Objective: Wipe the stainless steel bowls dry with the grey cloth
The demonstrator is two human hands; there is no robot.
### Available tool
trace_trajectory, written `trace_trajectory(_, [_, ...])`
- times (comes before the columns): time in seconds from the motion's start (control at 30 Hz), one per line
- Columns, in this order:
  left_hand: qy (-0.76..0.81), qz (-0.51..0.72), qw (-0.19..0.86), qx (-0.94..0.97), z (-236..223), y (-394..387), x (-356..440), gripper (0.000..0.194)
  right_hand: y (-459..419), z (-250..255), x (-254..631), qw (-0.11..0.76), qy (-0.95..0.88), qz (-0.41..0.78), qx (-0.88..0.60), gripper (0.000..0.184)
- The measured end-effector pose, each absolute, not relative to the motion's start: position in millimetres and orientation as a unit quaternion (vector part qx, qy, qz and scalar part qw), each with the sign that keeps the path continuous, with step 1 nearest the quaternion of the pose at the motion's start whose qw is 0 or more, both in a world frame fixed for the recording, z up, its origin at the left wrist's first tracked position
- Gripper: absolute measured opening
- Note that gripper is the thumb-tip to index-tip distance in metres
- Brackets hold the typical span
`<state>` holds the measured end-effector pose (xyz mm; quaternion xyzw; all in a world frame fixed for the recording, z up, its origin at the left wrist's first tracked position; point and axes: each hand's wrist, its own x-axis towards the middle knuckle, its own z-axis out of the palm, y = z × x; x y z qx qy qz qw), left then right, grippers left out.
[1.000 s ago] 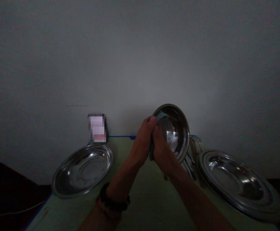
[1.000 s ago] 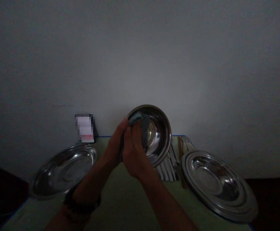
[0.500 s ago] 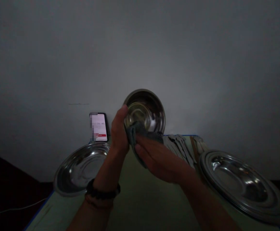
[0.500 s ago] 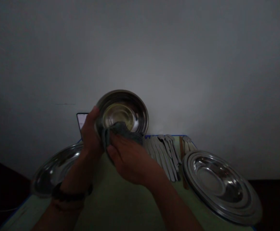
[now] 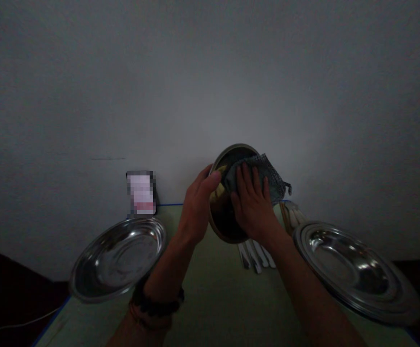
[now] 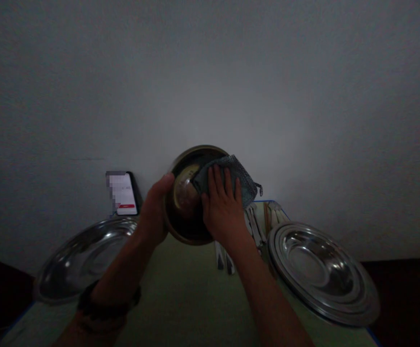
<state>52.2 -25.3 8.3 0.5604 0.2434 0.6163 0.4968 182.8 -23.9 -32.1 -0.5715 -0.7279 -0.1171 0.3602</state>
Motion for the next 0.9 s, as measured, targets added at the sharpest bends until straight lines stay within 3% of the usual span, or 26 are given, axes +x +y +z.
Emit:
trace_trajectory(0.2, [0.242,0.632,0.508,0.533,2,-22,56,0.03,-38,-20,163,0.411,-0.79,0.082,-0.448,0.064])
trace_trajectory(0.33, [0.279,0.682,0.517,0.436,12,-23,48,0.023,-54,-8,161,0.35,-0.866,0.189,-0.303,0.064])
trace_trajectory(0.43, [0.291,0.723,0.485,0.396,20,-23,44,0.022,-64,2,165,0.302,-0.884,0.224,-0.278,0.063])
trace_trajectory(0.57, [0.274,0.76,0.461,0.367,23,-17,40,0.02,-70,3,164,0.282,-0.898,0.15,-0.303,0.07])
trace_trajectory(0.77, [0.207,0.762,0.472,0.391,27,-6,29,0.028,-66,5,167,0.262,-0.886,0.05,-0.378,0.046])
trace_trajectory(0.9, [0.196,0.743,0.484,0.419,33,-9,23,0.03,-64,13,181,0.278,-0.887,0.01,-0.37,0.04])
